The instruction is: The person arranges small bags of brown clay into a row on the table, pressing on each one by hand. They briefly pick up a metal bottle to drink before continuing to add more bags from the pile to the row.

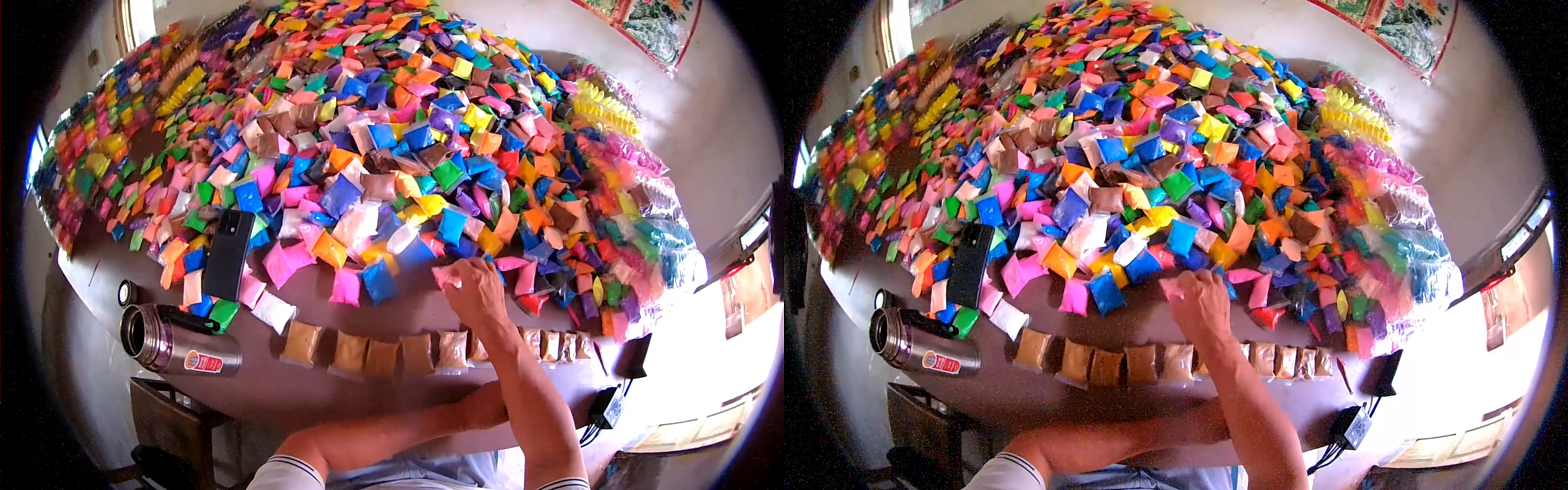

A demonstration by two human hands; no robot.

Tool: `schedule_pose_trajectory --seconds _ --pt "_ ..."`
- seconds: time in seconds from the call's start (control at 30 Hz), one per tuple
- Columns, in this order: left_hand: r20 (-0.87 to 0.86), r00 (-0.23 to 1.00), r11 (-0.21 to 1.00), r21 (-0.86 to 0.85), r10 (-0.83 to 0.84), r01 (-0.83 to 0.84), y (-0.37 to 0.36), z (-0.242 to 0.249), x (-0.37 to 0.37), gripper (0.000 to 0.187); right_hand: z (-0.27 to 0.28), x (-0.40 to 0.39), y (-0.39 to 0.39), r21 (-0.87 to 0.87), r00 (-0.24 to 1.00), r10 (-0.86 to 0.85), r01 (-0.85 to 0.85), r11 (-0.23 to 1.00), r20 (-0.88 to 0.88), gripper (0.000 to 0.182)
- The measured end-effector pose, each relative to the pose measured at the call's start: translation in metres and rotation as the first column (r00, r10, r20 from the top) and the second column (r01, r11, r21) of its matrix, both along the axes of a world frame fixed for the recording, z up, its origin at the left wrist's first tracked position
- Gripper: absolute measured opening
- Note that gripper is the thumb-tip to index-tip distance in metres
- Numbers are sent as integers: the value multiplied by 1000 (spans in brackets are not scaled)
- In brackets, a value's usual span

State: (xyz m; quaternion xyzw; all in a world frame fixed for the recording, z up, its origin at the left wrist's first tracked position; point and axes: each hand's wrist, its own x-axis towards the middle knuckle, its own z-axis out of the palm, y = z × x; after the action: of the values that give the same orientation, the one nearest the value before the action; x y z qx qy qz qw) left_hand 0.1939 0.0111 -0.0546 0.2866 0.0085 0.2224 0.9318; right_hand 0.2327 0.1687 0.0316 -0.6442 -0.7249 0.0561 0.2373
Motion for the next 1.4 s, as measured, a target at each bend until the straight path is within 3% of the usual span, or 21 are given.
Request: schedule_pose_trajectory --seconds 0.1,0.17,0.23,0.27,0.3,0.33,0.4,0.53,0.6,0.63,0.7,0.83,0.93,1.03,1.13,1.17,1.2,1.23,1.3,1.37,1.4 --pt "68 994 995 66 -83 79 7 5 -5 28 12 -8 -4 142 984 -133 116 983 117 20" --pt "138 989 994 107 -52 38 8 5 -20 26 11 -12 -17 159 999 -16 22 987 -43 18" --pt "226 973 991 135 -52 22 -2 -13 -11 26 12 -20 -37 191 1000 20 -19 981 -4 19" --pt "131 972 714 660 194 -232 -9 -47 4 25 23 -24 -51 167 1000 20 -20 986 -1 21" --pt "209 874 133 947 438 -293 -10 -45 12 25 30 -25 -62 167 1000 -11 9 986 14 21" --pt "222 883 140 943 414 -303 -15 -44 11 25 37 -26 -73 164 999 -7 13 986 -33 23" --pt "-314 893 176 947 321 269 0 21 -27 34 41 -14 -87 156 997 -27 39 987 -76 26" --pt "-237 927 115 971 292 212 17 39 -34 30 49 44 -118 144 977 -213 212 967 -5 30" --pt "-254 906 -76 952 337 296 18 36 -27 29 60 69 -136 147 929 -360 369 918 -89 23" --pt "-251 909 -79 953 333 292 16 38 -25 29 60 84 -147 185 907 -408 421 888 -105 20" --pt "-197 875 125 980 442 157 13 42 -28 35 59 106 -170 236 872 -470 489 839 -136 15" --pt "-215 834 98 976 508 192 8 46 -29 40 49 105 -194 197 853 -462 510 837 -243 16" --pt "-114 791 110 992 601 60 0 48 -30 38 34 97 -201 34 848 -429 461 887 -311 10" --pt "-189 786 168 980 589 110 -1 72 -46 37 18 80 -193 119 888 -355 402 908 -293 14" --pt "-172 787 124 985 592 123 -5 69 -55 29 30 57 -175 141 951 -237 267 953 -200 16" --pt "-99 799 42 995 594 92 -8 69 -59 27 36 49 -169 65 956 -195 213 975 -219 19" --pt "-29 810 -35 997 586 61 -8 68 -61 26 36 44 -163 112 970 -107 134 985 -218 24" --pt "-129 812 -31 983 569 179 -11 67 -67 26 42 37 -156 57 972 -72 86 995 -222 26" --pt "-143 813 -32 980 564 194 -10 82 -72 26 49 23 -139 7 972 -30 32 999 -233 28" --pt "-159 816 -28 977 556 210 -10 70 -66 25 47 11 -122 61 991 86 -80 995 -98 38" --pt "35 829 -53 999 559 -6 -14 51 -55 29 47 5 -113 65 991 92 -86 994 -101 38"
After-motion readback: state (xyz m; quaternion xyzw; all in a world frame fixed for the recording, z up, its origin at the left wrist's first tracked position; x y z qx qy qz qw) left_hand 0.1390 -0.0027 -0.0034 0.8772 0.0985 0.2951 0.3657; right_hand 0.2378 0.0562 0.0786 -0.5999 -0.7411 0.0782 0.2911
